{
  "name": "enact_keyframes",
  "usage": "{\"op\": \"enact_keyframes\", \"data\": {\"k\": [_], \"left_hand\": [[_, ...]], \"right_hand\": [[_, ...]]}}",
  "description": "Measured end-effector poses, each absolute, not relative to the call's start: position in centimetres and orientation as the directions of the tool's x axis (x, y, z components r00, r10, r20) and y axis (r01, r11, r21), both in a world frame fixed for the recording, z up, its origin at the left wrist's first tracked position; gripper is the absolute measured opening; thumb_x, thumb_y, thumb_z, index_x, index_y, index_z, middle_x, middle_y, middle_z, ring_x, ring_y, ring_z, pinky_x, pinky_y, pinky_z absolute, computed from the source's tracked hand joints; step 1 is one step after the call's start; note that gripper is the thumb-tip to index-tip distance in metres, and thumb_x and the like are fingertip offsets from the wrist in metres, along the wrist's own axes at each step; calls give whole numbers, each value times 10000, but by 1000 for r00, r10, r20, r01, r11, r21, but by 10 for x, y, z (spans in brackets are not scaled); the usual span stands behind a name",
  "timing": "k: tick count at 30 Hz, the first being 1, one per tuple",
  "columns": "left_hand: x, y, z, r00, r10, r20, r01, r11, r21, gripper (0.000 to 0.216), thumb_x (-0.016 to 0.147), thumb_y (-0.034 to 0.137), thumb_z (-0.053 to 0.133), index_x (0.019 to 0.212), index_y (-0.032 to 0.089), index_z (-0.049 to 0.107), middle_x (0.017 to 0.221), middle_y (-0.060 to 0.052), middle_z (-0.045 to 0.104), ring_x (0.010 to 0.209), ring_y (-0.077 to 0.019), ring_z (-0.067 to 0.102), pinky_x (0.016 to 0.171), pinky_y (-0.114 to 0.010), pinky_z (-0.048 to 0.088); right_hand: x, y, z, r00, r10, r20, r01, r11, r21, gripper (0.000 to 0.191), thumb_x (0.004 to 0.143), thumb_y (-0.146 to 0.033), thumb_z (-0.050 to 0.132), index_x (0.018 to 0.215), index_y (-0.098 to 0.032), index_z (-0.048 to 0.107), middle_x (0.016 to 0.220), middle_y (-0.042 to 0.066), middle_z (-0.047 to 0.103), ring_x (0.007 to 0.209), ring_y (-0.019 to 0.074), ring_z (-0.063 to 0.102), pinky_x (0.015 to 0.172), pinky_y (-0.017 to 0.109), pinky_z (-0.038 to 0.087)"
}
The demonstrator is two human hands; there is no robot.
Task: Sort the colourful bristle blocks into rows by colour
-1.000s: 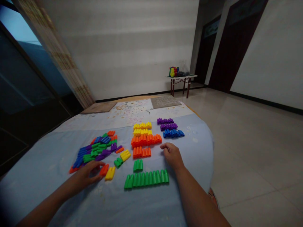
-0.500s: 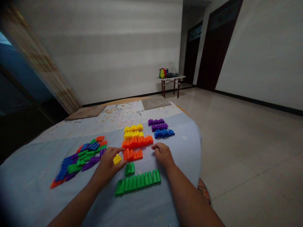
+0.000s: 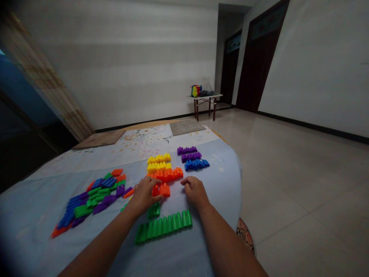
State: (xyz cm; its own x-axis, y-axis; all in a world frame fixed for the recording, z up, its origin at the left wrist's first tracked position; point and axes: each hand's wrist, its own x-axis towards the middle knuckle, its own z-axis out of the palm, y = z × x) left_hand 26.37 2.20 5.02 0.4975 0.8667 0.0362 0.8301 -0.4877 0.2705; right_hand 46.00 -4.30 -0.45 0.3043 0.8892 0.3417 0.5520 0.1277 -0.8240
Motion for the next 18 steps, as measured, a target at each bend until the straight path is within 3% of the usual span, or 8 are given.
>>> {"op": "enact_keyframes", "data": {"k": [9, 13, 15, 18], "left_hand": [[261, 17, 53, 474, 880, 26, 840, -461, 286, 484, 674, 399, 657, 1128, 247, 584, 1122, -101, 538, 1095, -296, 467, 904, -458, 352], [231, 11, 54, 396, 892, 217, 778, -451, 436, 465, 747, 494, 566, 1114, 208, 578, 1065, -97, 566, 1033, -259, 505, 912, -438, 374], [202, 8, 49, 279, 898, 341, 732, -428, 530, 408, 809, 511, 463, 1030, 196, 602, 980, -82, 591, 939, -228, 535, 892, -414, 398], [149, 1, 36, 83, 907, 413, 739, -334, 585, 392, 846, 489, 376, 941, 188, 609, 980, -80, 606, 981, -224, 532, 924, -391, 394]], "right_hand": [[461, -42, -7, 303, 889, 343, 552, 129, -823, 281, 691, -91, 411, 759, -173, 670, 804, 44, 691, 820, 172, 630, 774, 284, 472], [461, -42, -8, 313, 887, 340, 547, 124, -828, 280, 686, -100, 410, 764, -183, 666, 796, 38, 687, 808, 169, 626, 764, 287, 476], [461, -42, -9, 305, 889, 342, 543, 133, -829, 279, 682, -109, 409, 765, -182, 665, 798, 39, 686, 804, 171, 626, 758, 287, 478], [461, -43, -9, 288, 894, 344, 540, 145, -829, 280, 685, -130, 403, 768, -180, 665, 795, 44, 684, 801, 176, 628, 750, 288, 480]]}}
